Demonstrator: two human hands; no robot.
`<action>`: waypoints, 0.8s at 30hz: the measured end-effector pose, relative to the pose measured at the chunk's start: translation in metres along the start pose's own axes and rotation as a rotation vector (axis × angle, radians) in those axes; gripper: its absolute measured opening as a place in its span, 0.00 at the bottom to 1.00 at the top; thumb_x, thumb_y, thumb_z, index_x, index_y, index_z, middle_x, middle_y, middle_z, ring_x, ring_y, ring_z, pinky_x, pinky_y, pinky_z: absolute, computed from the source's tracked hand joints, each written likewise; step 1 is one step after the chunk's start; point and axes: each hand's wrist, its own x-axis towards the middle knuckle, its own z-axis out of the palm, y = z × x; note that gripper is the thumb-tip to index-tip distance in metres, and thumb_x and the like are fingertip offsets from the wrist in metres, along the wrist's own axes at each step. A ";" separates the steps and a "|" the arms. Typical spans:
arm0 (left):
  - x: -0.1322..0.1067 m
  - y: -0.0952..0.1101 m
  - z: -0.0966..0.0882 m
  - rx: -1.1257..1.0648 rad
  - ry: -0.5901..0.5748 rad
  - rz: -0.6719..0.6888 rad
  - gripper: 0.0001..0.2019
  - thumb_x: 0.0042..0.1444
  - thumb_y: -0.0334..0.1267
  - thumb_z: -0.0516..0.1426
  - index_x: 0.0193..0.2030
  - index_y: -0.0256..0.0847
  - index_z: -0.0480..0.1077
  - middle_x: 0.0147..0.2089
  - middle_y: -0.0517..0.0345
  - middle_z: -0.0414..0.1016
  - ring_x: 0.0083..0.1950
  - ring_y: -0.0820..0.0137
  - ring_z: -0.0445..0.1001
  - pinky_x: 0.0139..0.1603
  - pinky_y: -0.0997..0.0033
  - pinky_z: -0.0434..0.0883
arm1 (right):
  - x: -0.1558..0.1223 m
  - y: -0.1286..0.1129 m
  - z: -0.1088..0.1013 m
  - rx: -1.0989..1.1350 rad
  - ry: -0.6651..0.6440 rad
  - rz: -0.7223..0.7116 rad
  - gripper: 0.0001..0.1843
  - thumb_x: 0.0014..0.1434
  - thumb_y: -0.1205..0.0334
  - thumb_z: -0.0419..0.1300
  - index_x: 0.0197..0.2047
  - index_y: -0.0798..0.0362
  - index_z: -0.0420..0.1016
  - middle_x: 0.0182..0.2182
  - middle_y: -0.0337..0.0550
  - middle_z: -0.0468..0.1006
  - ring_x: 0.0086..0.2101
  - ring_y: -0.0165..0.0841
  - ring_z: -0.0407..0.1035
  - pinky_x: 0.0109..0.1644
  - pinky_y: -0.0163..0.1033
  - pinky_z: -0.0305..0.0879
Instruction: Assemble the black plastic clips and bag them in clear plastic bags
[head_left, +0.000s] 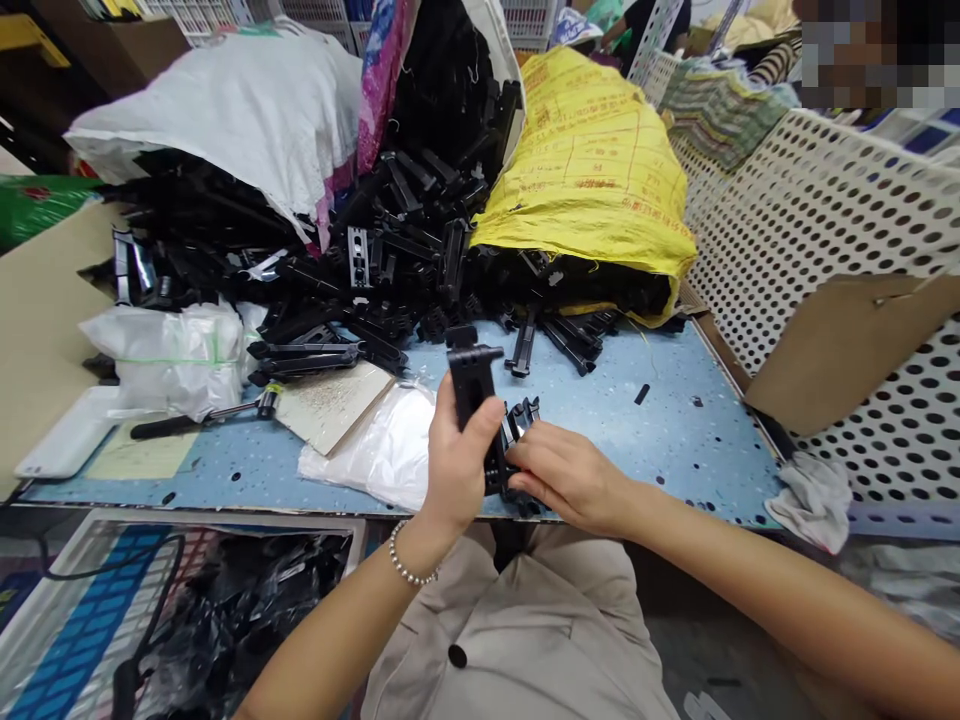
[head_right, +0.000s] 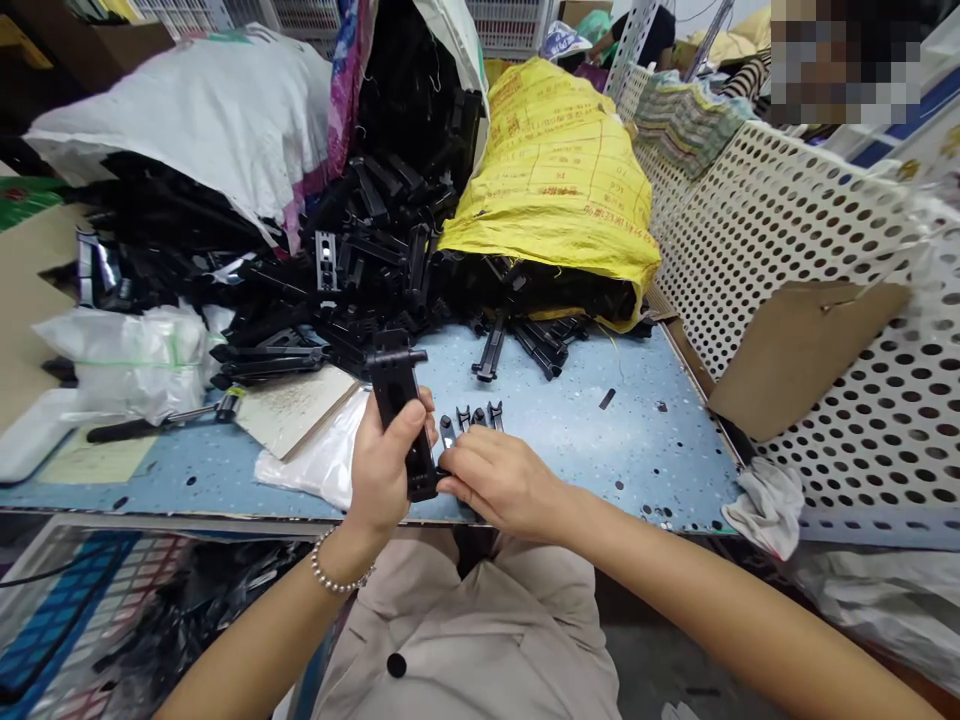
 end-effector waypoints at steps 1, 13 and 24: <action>-0.003 0.001 -0.001 0.049 -0.017 0.063 0.15 0.50 0.44 0.65 0.42 0.41 0.71 0.33 0.61 0.72 0.28 0.75 0.68 0.30 0.76 0.67 | -0.002 0.000 0.002 0.028 0.007 -0.006 0.13 0.69 0.59 0.44 0.40 0.53 0.67 0.28 0.44 0.69 0.30 0.35 0.61 0.33 0.39 0.61; 0.021 -0.031 -0.044 0.142 0.074 -0.133 0.24 0.46 0.44 0.66 0.46 0.44 0.60 0.32 0.63 0.73 0.28 0.71 0.76 0.30 0.72 0.73 | -0.006 0.041 0.010 -0.122 -0.106 0.332 0.19 0.68 0.49 0.45 0.39 0.52 0.71 0.33 0.46 0.74 0.36 0.38 0.67 0.39 0.40 0.60; 0.025 -0.105 -0.059 0.806 0.057 0.242 0.22 0.59 0.40 0.52 0.59 0.37 0.64 0.64 0.42 0.61 0.68 0.57 0.55 0.69 0.53 0.50 | 0.040 0.138 0.036 0.392 0.165 1.279 0.15 0.60 0.51 0.52 0.39 0.56 0.67 0.30 0.51 0.76 0.34 0.42 0.72 0.37 0.43 0.65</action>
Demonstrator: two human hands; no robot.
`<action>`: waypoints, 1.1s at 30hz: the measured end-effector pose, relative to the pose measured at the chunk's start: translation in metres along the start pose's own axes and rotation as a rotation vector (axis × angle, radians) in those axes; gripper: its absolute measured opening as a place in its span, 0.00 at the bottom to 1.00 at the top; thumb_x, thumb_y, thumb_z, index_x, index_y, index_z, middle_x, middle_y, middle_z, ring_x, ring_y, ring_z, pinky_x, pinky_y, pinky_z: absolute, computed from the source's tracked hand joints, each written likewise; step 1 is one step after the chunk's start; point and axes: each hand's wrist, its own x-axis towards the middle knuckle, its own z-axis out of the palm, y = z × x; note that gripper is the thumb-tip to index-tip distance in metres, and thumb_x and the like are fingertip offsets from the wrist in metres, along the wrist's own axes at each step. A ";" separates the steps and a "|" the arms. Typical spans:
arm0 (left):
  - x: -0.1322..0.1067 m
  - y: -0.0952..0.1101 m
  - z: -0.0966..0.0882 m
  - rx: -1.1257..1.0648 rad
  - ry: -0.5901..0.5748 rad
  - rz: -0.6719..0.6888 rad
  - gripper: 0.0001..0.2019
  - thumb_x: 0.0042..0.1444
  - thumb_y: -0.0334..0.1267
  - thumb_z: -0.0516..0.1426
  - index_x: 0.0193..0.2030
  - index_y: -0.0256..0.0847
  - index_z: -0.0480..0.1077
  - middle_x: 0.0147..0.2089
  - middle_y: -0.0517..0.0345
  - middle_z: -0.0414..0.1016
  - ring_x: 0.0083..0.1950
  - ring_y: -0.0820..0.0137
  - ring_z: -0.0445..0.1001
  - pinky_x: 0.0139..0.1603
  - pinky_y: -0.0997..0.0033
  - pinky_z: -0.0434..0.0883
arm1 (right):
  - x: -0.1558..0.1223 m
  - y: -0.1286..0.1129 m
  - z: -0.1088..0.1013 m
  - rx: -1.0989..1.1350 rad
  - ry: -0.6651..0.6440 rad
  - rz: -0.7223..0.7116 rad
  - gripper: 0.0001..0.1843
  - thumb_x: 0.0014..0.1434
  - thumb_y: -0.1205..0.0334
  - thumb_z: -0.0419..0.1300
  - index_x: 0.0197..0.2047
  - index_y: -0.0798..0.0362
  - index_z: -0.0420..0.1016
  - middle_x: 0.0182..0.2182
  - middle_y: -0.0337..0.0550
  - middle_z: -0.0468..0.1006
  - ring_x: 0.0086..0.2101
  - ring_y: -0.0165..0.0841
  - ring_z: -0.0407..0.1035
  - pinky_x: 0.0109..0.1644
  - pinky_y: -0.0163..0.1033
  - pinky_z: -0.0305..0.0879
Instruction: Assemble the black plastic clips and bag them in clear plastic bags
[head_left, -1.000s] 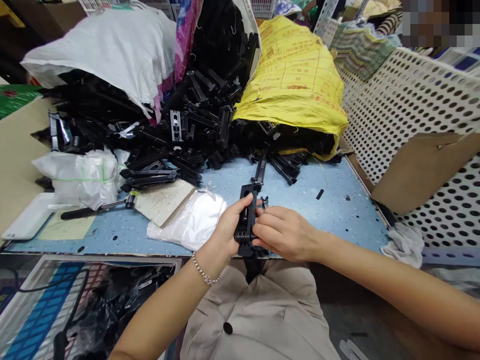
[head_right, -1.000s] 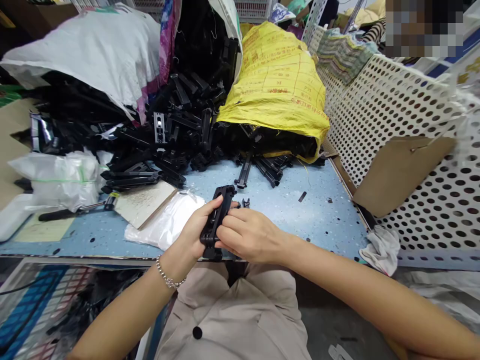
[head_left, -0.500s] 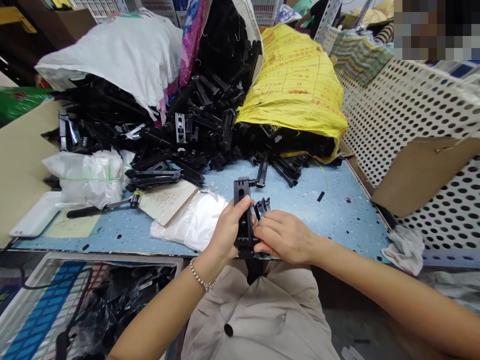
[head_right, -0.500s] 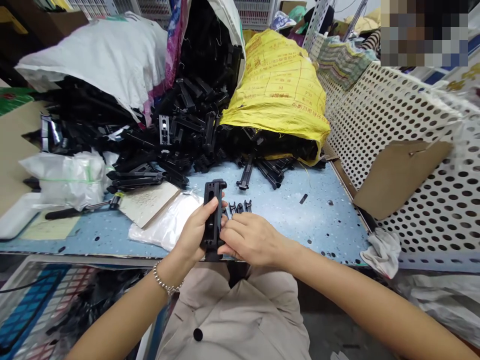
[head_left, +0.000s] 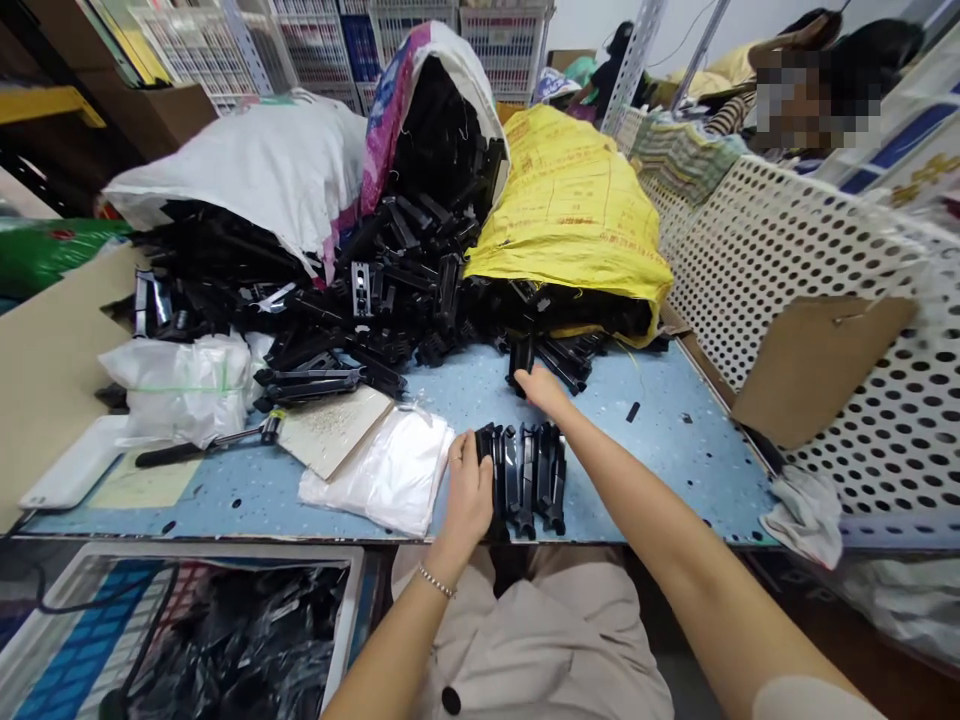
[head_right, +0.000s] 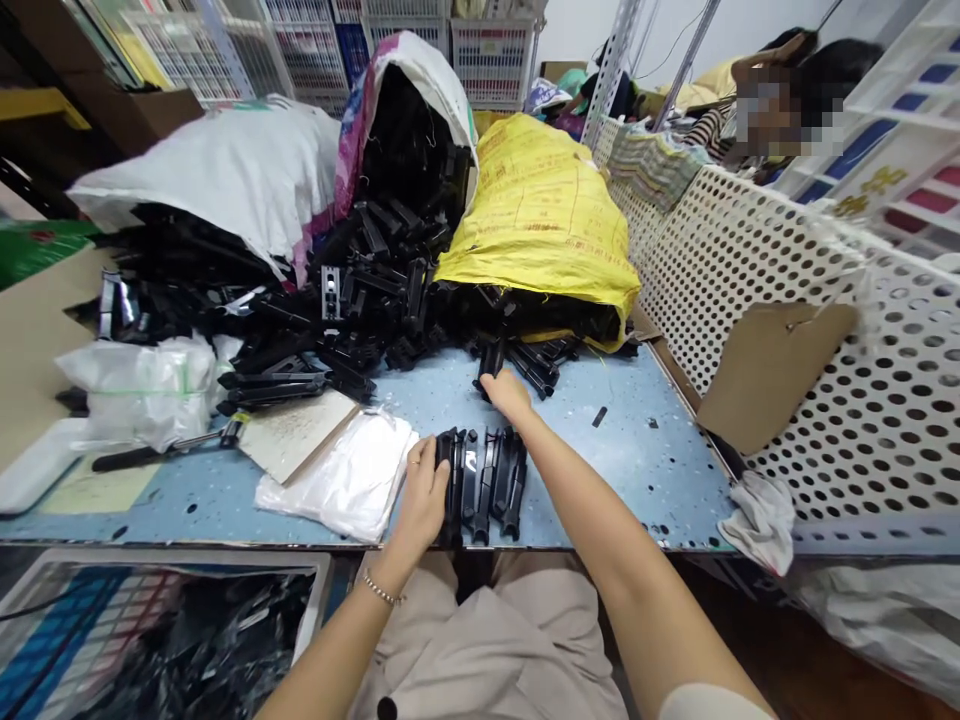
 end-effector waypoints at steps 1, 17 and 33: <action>-0.001 -0.001 0.000 0.074 -0.014 0.052 0.22 0.60 0.41 0.51 0.60 0.37 0.63 0.64 0.41 0.60 0.67 0.57 0.56 0.69 0.51 0.50 | -0.004 0.001 -0.004 0.071 -0.034 -0.001 0.15 0.61 0.51 0.49 0.36 0.55 0.66 0.26 0.48 0.75 0.28 0.38 0.70 0.32 0.40 0.65; -0.005 0.092 -0.019 -0.884 -0.386 -0.329 0.23 0.49 0.46 0.64 0.50 0.40 0.66 0.27 0.65 0.69 0.21 0.75 0.69 0.27 0.72 0.70 | -0.124 0.002 -0.033 0.360 -0.090 -0.426 0.20 0.64 0.43 0.50 0.37 0.51 0.70 0.28 0.38 0.71 0.30 0.31 0.66 0.34 0.37 0.63; -0.003 0.075 -0.026 -0.887 -0.199 -0.466 0.24 0.49 0.48 0.63 0.49 0.34 0.69 0.27 0.62 0.70 0.24 0.77 0.67 0.27 0.77 0.65 | -0.179 0.014 0.006 -0.263 -0.199 -0.774 0.13 0.69 0.55 0.44 0.40 0.52 0.65 0.34 0.44 0.71 0.34 0.35 0.64 0.39 0.41 0.61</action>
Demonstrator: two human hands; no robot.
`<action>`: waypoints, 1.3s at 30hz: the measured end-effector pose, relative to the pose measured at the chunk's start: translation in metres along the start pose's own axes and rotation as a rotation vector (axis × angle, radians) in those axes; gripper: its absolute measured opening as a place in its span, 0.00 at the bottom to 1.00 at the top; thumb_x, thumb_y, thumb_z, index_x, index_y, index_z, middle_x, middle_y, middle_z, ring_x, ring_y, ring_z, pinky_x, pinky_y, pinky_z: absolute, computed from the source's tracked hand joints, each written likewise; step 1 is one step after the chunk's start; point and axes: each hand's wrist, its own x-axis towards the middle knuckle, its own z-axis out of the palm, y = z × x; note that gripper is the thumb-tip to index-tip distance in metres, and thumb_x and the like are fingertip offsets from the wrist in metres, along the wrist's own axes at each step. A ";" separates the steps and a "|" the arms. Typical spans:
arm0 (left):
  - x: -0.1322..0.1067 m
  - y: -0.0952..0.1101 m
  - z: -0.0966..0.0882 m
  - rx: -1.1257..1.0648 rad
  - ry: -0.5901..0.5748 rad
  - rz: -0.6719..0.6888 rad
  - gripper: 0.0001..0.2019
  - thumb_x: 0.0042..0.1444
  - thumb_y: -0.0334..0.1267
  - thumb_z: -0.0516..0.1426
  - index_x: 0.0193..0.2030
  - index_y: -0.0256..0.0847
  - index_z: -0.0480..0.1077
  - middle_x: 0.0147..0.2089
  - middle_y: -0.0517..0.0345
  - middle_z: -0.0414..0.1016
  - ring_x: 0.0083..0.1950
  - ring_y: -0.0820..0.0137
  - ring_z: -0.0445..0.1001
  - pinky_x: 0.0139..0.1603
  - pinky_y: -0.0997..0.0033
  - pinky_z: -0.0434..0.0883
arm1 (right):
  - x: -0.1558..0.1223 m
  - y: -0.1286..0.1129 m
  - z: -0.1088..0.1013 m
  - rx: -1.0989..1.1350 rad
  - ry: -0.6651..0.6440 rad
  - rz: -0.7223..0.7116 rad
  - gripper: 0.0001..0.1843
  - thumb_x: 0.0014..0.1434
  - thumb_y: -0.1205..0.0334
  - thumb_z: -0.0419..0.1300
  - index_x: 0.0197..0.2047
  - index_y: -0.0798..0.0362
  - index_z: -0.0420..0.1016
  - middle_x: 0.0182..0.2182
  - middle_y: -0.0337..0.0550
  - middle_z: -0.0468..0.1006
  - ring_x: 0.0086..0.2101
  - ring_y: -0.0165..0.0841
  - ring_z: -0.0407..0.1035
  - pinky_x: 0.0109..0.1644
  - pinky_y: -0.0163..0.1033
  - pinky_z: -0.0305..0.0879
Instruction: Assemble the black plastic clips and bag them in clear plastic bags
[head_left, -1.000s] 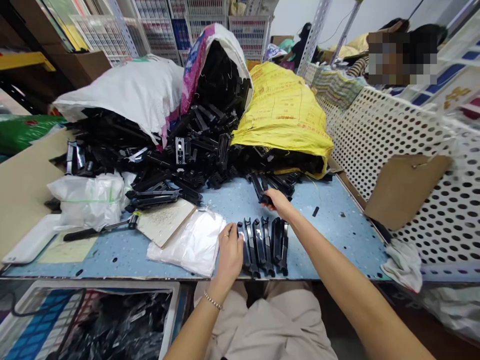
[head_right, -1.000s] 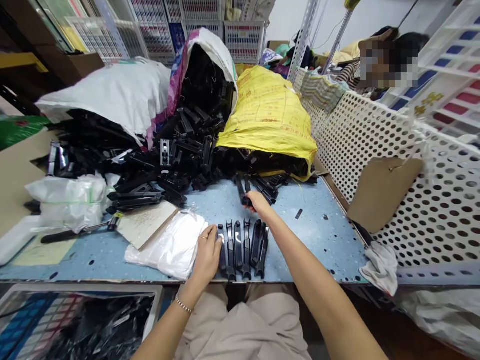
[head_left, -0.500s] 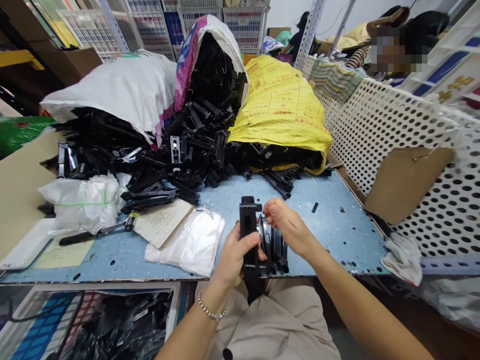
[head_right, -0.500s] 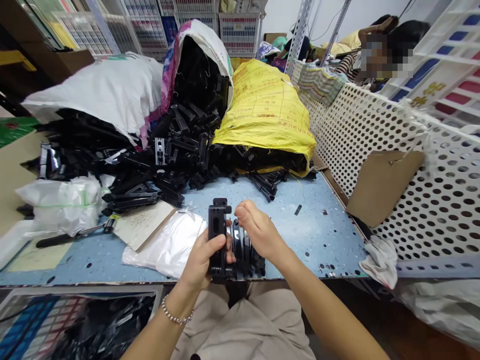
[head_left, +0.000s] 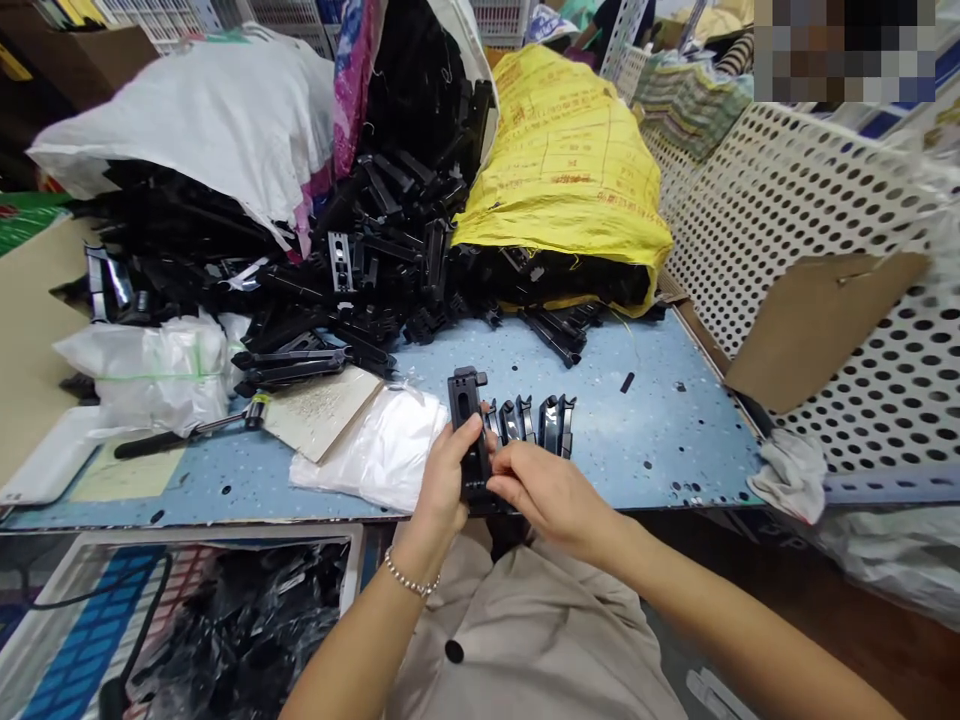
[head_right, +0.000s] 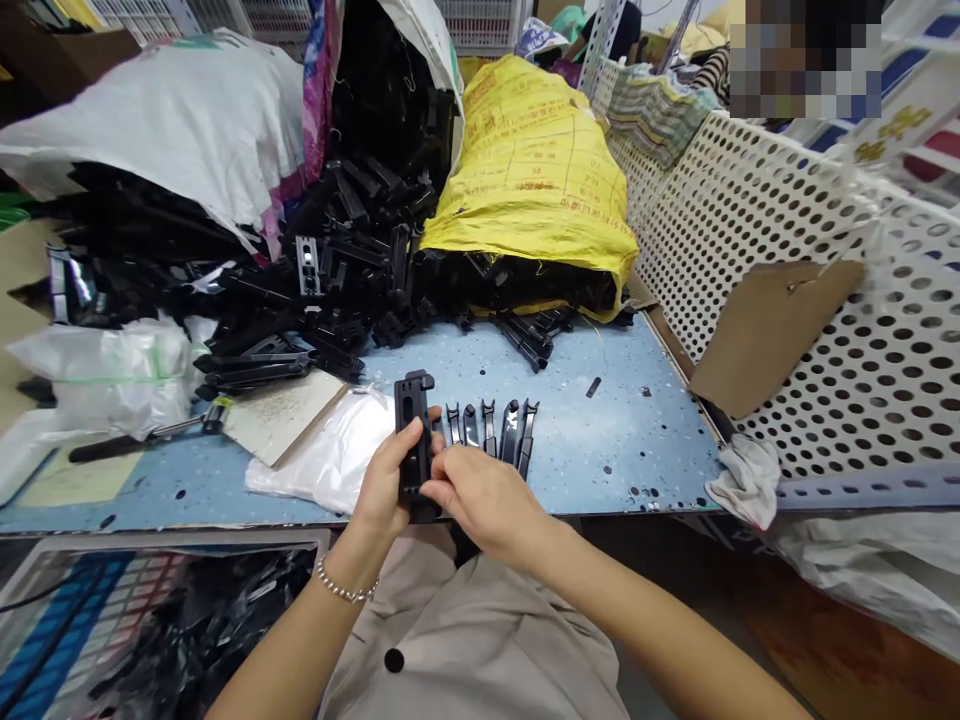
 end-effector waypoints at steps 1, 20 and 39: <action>-0.004 -0.002 -0.001 -0.019 0.006 0.006 0.24 0.50 0.48 0.63 0.50 0.35 0.68 0.27 0.62 0.70 0.25 0.77 0.67 0.27 0.77 0.65 | -0.003 -0.002 0.004 0.002 -0.007 0.016 0.14 0.69 0.54 0.44 0.39 0.52 0.64 0.34 0.44 0.71 0.34 0.35 0.64 0.38 0.40 0.61; -0.029 0.002 -0.012 -0.352 0.053 -0.489 0.10 0.58 0.41 0.57 0.34 0.34 0.71 0.21 0.62 0.68 0.17 0.76 0.66 0.17 0.78 0.64 | 0.015 -0.001 -0.014 -0.448 -0.130 -0.678 0.15 0.69 0.58 0.46 0.38 0.55 0.69 0.33 0.45 0.71 0.33 0.34 0.62 0.36 0.40 0.57; -0.037 0.012 0.002 0.128 0.035 0.222 0.20 0.50 0.46 0.64 0.48 0.42 0.68 0.31 0.63 0.68 0.28 0.76 0.64 0.29 0.76 0.64 | 0.011 0.000 -0.020 0.306 -0.401 0.013 0.26 0.68 0.44 0.40 0.41 0.56 0.68 0.30 0.43 0.72 0.29 0.31 0.66 0.32 0.37 0.65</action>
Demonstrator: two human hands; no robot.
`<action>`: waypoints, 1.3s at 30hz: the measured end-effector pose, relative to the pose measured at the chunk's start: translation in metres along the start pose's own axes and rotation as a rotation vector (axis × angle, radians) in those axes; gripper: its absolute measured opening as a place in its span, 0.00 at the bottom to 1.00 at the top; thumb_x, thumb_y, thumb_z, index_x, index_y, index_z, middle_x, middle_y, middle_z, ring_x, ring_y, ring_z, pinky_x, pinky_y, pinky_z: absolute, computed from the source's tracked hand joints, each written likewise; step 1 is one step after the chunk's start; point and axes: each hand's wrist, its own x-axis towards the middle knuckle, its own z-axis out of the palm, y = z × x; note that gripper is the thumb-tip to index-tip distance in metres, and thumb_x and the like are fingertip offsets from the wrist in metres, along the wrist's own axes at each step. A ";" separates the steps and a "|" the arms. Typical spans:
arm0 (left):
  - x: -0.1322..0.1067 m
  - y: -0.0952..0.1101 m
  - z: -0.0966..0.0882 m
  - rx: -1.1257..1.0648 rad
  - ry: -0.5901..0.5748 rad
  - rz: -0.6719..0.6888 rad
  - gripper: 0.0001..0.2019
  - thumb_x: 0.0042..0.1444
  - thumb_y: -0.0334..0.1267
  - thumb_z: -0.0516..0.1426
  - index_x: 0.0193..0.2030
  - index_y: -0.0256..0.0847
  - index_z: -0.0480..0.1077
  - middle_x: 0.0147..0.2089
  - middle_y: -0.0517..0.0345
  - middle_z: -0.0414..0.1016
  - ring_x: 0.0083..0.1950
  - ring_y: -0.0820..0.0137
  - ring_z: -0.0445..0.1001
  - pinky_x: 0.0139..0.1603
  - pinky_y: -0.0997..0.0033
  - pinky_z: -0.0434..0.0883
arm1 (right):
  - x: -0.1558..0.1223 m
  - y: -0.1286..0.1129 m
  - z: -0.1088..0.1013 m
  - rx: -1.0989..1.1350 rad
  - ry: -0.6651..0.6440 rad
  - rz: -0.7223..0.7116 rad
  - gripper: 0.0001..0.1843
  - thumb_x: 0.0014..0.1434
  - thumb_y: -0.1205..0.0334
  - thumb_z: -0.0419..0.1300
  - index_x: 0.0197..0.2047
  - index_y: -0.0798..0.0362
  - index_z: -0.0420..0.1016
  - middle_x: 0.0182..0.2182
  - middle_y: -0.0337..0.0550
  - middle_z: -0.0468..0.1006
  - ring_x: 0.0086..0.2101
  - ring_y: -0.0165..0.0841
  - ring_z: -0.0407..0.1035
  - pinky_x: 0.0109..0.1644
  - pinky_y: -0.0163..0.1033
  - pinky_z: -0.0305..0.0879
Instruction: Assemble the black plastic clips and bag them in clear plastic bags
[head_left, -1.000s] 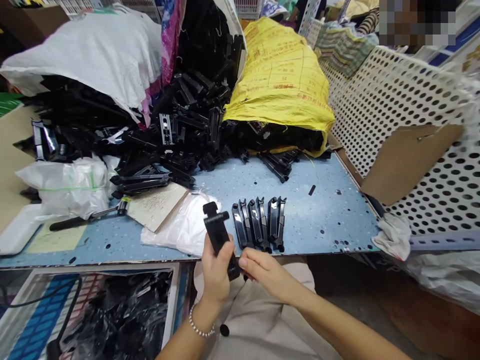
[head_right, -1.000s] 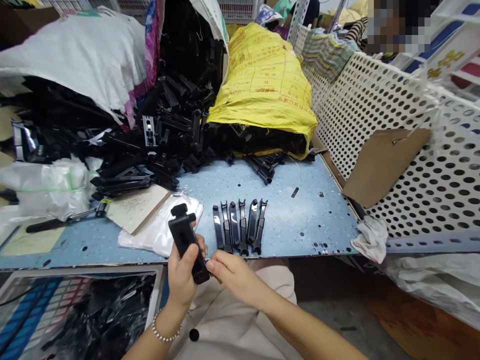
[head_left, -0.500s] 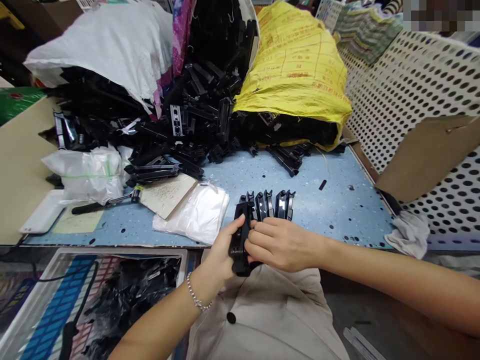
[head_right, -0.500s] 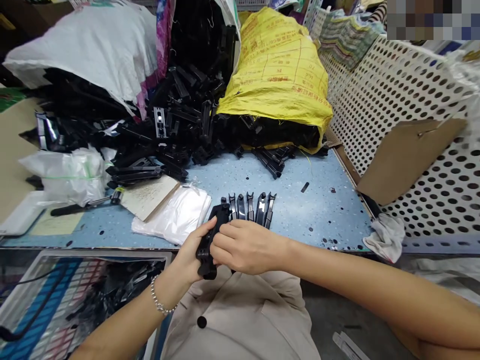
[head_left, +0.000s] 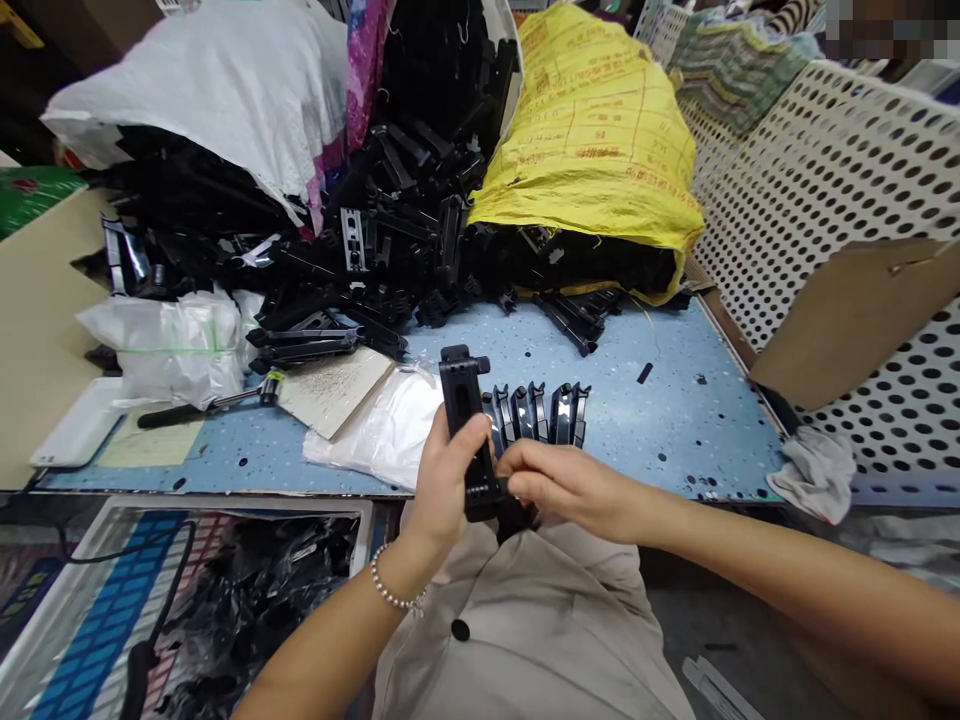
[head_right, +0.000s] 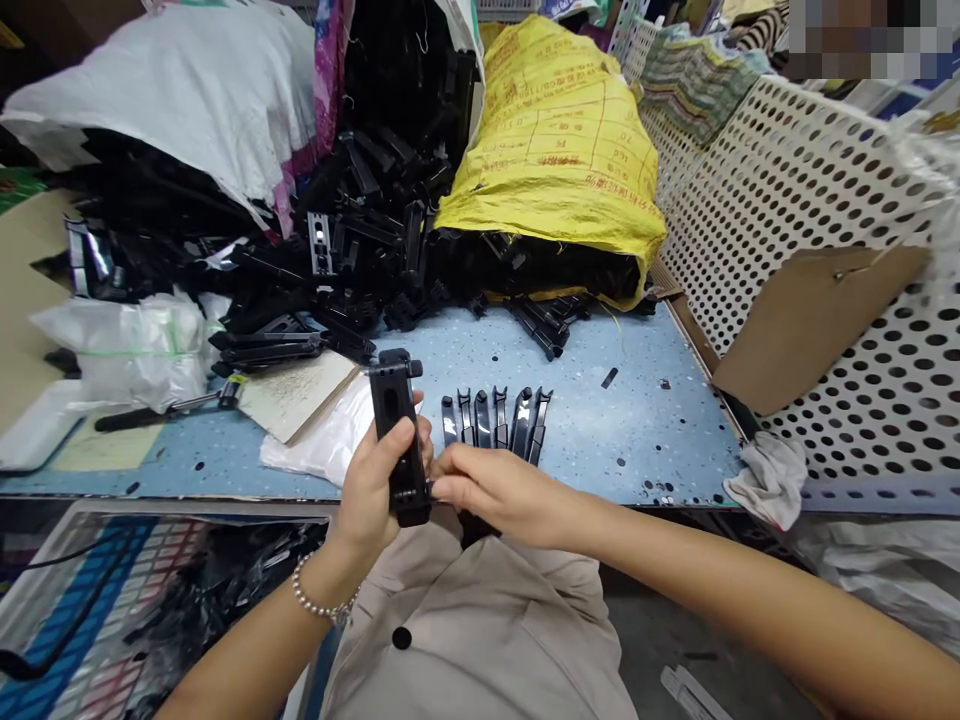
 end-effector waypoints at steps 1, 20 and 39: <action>0.003 0.001 0.000 -0.056 -0.019 -0.069 0.20 0.51 0.47 0.63 0.48 0.41 0.68 0.30 0.63 0.67 0.26 0.76 0.63 0.27 0.77 0.63 | 0.001 -0.002 -0.004 -0.155 0.068 -0.093 0.25 0.68 0.44 0.42 0.41 0.56 0.68 0.32 0.46 0.73 0.32 0.33 0.66 0.35 0.39 0.66; 0.015 0.002 0.007 -0.477 -0.041 -0.572 0.12 0.52 0.41 0.62 0.40 0.36 0.70 0.25 0.64 0.68 0.18 0.80 0.64 0.17 0.80 0.63 | 0.009 -0.011 -0.026 -1.037 0.169 -0.720 0.09 0.66 0.64 0.52 0.36 0.56 0.71 0.28 0.42 0.72 0.28 0.32 0.62 0.30 0.39 0.55; 0.051 -0.052 -0.043 0.218 0.236 -0.045 0.21 0.49 0.41 0.62 0.49 0.41 0.62 0.40 0.56 0.74 0.41 0.64 0.77 0.43 0.61 0.74 | 0.035 0.080 -0.088 -0.419 0.608 0.234 0.19 0.65 0.48 0.49 0.44 0.55 0.72 0.36 0.50 0.74 0.39 0.40 0.68 0.41 0.45 0.64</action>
